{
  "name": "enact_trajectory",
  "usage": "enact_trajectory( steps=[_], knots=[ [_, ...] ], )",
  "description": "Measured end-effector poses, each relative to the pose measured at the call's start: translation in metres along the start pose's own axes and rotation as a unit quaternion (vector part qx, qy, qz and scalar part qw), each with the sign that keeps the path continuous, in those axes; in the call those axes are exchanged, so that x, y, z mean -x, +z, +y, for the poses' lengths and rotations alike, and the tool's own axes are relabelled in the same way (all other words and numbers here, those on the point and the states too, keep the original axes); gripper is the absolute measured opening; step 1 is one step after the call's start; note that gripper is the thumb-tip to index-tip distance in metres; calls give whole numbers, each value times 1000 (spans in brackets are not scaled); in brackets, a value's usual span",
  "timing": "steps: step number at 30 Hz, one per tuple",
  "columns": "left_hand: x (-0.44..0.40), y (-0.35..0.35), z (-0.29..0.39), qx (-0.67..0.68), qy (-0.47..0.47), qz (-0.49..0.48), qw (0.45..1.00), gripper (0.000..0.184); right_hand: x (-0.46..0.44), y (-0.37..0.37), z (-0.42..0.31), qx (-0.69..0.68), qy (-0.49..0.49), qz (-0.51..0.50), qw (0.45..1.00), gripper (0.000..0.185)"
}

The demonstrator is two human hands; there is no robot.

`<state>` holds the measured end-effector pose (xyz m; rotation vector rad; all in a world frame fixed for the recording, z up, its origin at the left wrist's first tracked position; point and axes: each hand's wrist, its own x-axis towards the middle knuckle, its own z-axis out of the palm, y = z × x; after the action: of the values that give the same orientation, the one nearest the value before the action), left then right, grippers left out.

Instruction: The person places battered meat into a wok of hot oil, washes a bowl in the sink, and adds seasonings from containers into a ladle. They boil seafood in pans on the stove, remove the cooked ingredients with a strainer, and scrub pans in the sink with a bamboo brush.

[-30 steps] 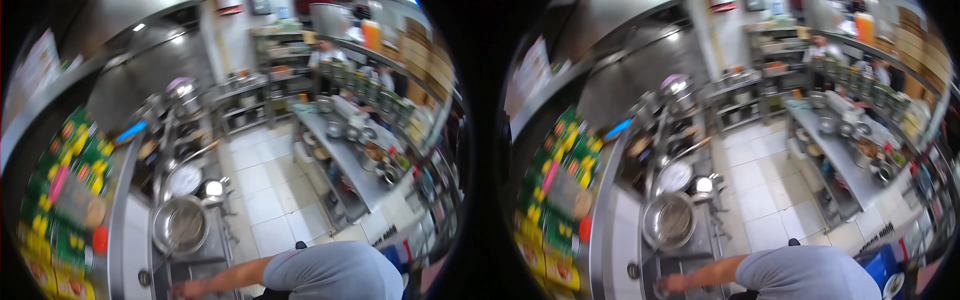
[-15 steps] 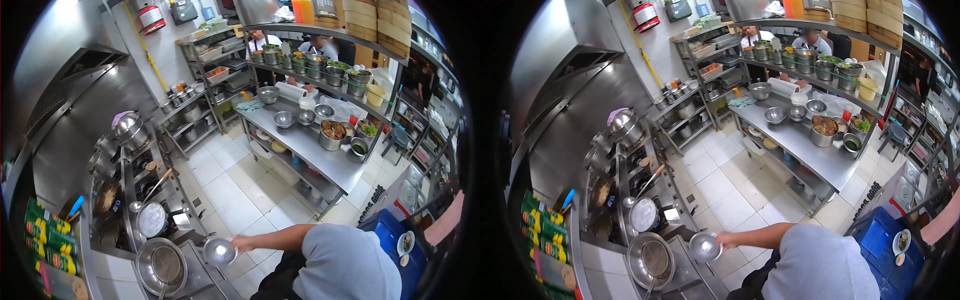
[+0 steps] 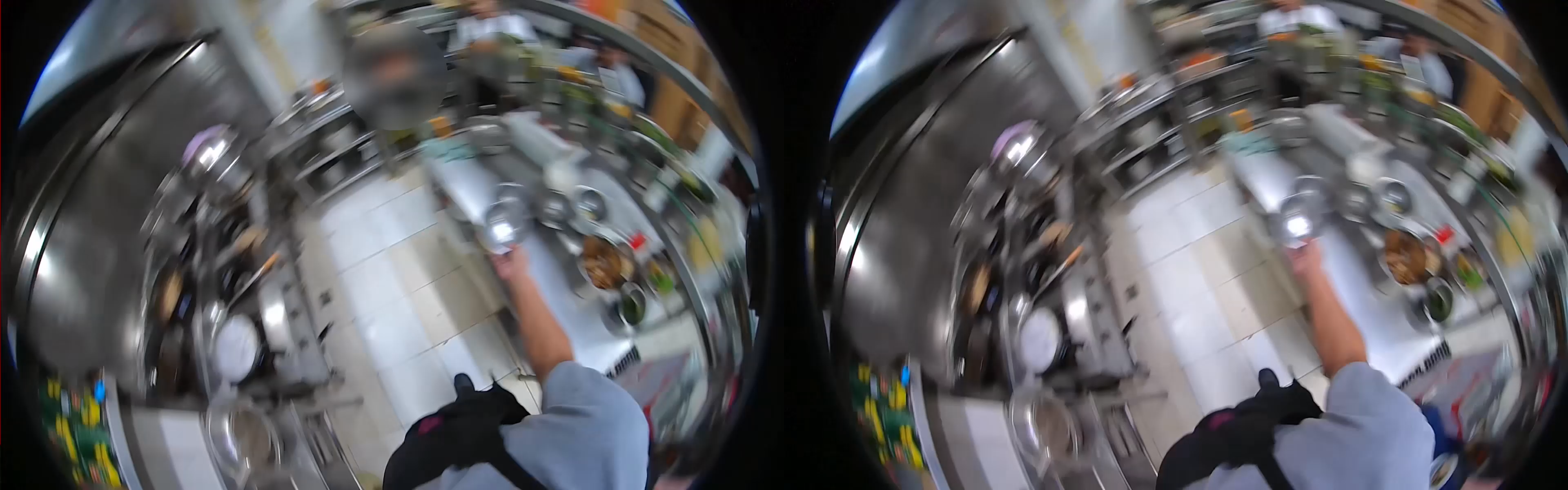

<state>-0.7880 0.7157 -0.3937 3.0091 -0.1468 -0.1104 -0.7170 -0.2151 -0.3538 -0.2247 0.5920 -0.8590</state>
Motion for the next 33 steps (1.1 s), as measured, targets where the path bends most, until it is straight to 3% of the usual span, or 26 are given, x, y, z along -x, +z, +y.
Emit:
enact_trajectory(
  steps=[1,2,3,4,6,7,9,11,15,17,19,20,21,22,23,24,25,29,33],
  knots=[
    [18,8,-13,-69,79,53,993,25,-27,8,-20,77,7,-48,996,14],
    [32,-2,2,-113,126,124,978,25,-61,11,-32,67,17,-8,998,17],
    [12,4,26,43,-64,-47,996,23,-92,17,-44,57,27,33,998,20],
    [-16,-26,94,177,-106,13,978,27,-131,10,-47,40,15,78,996,21],
    [-63,-47,167,209,-88,22,974,25,-213,-20,-58,64,71,128,987,20],
    [-91,-45,187,246,-122,-39,961,25,-216,-12,-57,66,54,146,986,20],
    [-137,-52,239,315,-12,17,949,20,-248,-28,-52,52,29,188,980,29],
    [-185,-36,271,389,-11,18,921,16,-239,-24,-46,79,30,204,975,37],
    [-304,-51,336,549,17,-25,835,16,-129,19,3,240,-66,170,953,54],
    [-383,-38,354,634,39,-20,772,16,-84,21,38,303,-84,153,937,40],
    [-464,-31,368,697,-56,-73,711,28,-74,-20,56,330,15,49,943,15],
    [-510,-22,371,703,-53,-73,705,28,-53,-17,65,366,55,76,926,16],
    [-553,-6,371,777,-126,-97,609,38,-38,-22,74,400,79,73,910,11],
    [-592,10,370,835,-198,-119,500,48,-31,-36,77,515,109,58,848,16],
    [-629,27,369,838,-200,-123,492,48,-34,-78,65,593,126,-108,788,20],
    [-664,44,370,873,-220,-91,426,57,-19,-78,54,582,233,-46,777,23],
    [-697,58,372,900,-240,-57,358,66,-2,-70,51,623,262,-22,737,23],
    [-794,81,374,895,-312,-3,319,79,30,-31,48,706,302,31,640,23],
    [-837,71,361,892,-315,-49,320,77,28,2,62,728,314,42,608,23]
  ],
)
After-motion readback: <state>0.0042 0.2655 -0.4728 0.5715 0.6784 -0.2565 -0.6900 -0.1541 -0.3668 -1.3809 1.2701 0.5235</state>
